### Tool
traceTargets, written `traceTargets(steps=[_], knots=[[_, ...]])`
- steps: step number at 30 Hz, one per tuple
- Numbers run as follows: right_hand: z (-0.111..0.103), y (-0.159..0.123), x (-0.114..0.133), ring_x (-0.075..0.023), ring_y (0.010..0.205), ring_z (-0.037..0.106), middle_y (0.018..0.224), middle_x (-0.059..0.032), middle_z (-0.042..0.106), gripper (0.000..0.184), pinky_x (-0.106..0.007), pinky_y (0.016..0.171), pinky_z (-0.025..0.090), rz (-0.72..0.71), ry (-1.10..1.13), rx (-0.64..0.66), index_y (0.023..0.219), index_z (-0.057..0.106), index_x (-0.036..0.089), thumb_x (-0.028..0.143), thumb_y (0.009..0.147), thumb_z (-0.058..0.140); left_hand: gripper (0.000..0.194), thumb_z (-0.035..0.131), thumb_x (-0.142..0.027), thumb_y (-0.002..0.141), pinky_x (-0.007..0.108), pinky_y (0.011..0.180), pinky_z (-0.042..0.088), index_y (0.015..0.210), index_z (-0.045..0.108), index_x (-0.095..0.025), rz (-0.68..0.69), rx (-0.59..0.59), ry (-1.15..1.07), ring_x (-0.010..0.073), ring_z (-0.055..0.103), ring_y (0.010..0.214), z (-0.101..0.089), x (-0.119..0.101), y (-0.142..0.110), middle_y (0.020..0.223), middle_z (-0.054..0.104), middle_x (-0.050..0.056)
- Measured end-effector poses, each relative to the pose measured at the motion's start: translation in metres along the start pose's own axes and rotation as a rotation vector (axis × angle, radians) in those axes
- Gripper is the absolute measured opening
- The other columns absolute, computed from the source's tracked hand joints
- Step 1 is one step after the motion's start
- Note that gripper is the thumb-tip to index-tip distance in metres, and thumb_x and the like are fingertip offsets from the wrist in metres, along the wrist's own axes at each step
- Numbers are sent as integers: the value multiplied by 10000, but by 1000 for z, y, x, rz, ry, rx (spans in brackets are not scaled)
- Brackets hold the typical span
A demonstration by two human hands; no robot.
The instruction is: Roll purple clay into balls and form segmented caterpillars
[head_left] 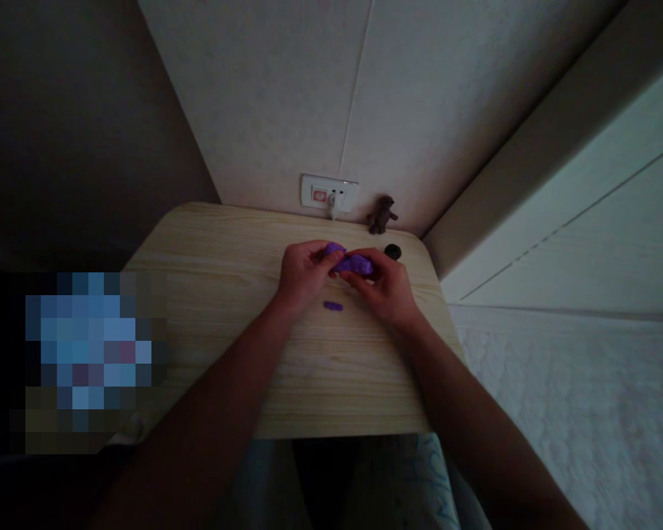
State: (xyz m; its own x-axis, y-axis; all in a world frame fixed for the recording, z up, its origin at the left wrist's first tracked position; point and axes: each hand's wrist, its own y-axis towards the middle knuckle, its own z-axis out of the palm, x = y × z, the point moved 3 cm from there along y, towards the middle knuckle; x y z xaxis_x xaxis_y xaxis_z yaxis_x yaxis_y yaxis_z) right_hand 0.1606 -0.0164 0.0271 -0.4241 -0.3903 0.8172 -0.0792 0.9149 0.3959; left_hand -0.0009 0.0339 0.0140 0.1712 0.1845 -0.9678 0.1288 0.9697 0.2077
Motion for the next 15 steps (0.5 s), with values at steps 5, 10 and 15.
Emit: traceTargets(steps=[5, 10, 15], knots=[[2, 2, 2, -150, 566, 633, 682, -13, 710, 357, -290, 550, 518, 128, 208, -13, 839, 687, 201, 543, 873, 783, 298, 824, -425, 740, 245, 534, 482, 712, 747, -139, -102, 167, -110, 115, 594, 539, 7, -2, -2, 627, 679, 21], [6, 6, 0, -138, 459, 581, 577, 8, 647, 444, -287, 465, 495, 235, 356, -44, 745, 640, 203, 610, 828, 794, 407, 887, -487, 698, 295, 722, 595, 862, 766, -135, -136, 181, -216, 146, 684, 706, 13, -4, -8, 802, 750, 39], [8, 5, -11, -142, 500, 592, 639, 11, 636, 442, -300, 490, 521, 308, 434, -10, 778, 600, 213, 625, 852, 742, 444, 930, -492, 658, 310, 751, 609, 876, 773, -138, -104, 134, -107, 160, 702, 728, 15, -4, -9, 829, 768, 48]])
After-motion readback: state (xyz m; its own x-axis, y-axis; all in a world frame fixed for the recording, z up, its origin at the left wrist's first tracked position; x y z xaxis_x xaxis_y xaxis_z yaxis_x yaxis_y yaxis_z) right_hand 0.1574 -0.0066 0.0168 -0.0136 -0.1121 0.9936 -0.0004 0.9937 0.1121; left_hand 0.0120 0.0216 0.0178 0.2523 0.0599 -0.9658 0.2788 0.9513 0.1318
